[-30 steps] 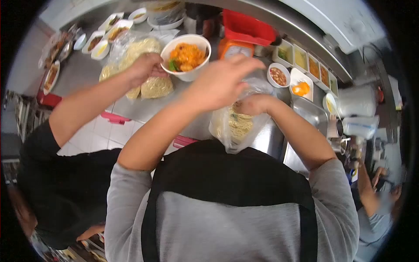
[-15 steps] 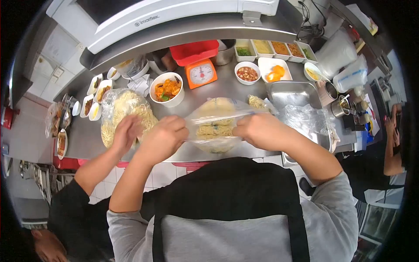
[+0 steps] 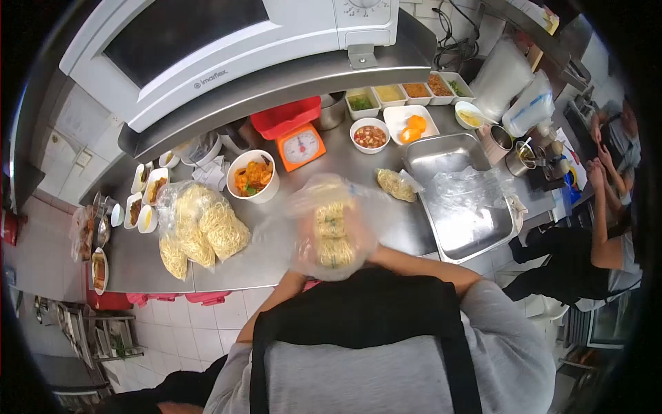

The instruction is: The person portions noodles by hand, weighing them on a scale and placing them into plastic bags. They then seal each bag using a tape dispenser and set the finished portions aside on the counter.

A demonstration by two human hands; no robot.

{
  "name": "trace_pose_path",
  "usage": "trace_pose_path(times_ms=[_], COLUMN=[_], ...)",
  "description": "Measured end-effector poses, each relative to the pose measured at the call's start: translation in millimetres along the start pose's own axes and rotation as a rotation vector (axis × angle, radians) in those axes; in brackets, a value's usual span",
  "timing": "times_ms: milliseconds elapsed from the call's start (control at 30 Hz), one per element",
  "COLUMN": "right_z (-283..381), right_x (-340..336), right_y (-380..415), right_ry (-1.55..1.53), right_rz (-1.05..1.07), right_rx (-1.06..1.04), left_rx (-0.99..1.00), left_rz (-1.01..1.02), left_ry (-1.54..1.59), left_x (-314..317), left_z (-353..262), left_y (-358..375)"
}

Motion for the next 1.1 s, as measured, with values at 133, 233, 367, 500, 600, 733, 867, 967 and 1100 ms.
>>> trace_pose_path(times_ms=[133,233,367,500,600,733,867,967,1100], right_z=[6,3,8,33,86,142,175,174,154], right_x=[10,17,25,0,-7,-28,13,65,106], right_y=[-49,-79,-83,-67,-42,24,91,115,87], right_ry=[0.347,-0.034,-0.295,-0.1,-0.084,0.249,0.929,1.303,1.557], right_rz=[0.087,0.185,0.323,0.051,-0.139,-0.39,-0.244,0.221,0.589], right_rx=[-0.243,-0.067,0.108,0.091,-0.125,-0.519,-0.956,-1.215,-1.275], left_rx=[0.033,-0.167,-0.054,-0.247,-0.292,-0.526,-0.739,-0.817,-0.731], left_rz=[0.033,0.087,-0.156,-0.409,-0.716,-0.759,-0.675,-0.587,-0.573], left_ry=[0.177,0.936,0.531,0.623,0.675,0.768,0.612,0.583,0.499], left_x=[5,-5,12,-12,-67,-108,-133,-139,-135], left_z=[33,-3,65,62,29,67,99,114,124], left_y=[-40,-65,-69,-27,-5,-9,-34,-43,-45])
Point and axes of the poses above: each hand's wrist, its own y-axis away from the middle knuckle, its own x-axis out of the palm, z = x × y, the point moved 4 cm from there along -y, towards the middle knuckle, and after that the axes turned 2 degrees about -x, right-handed, at the moved point
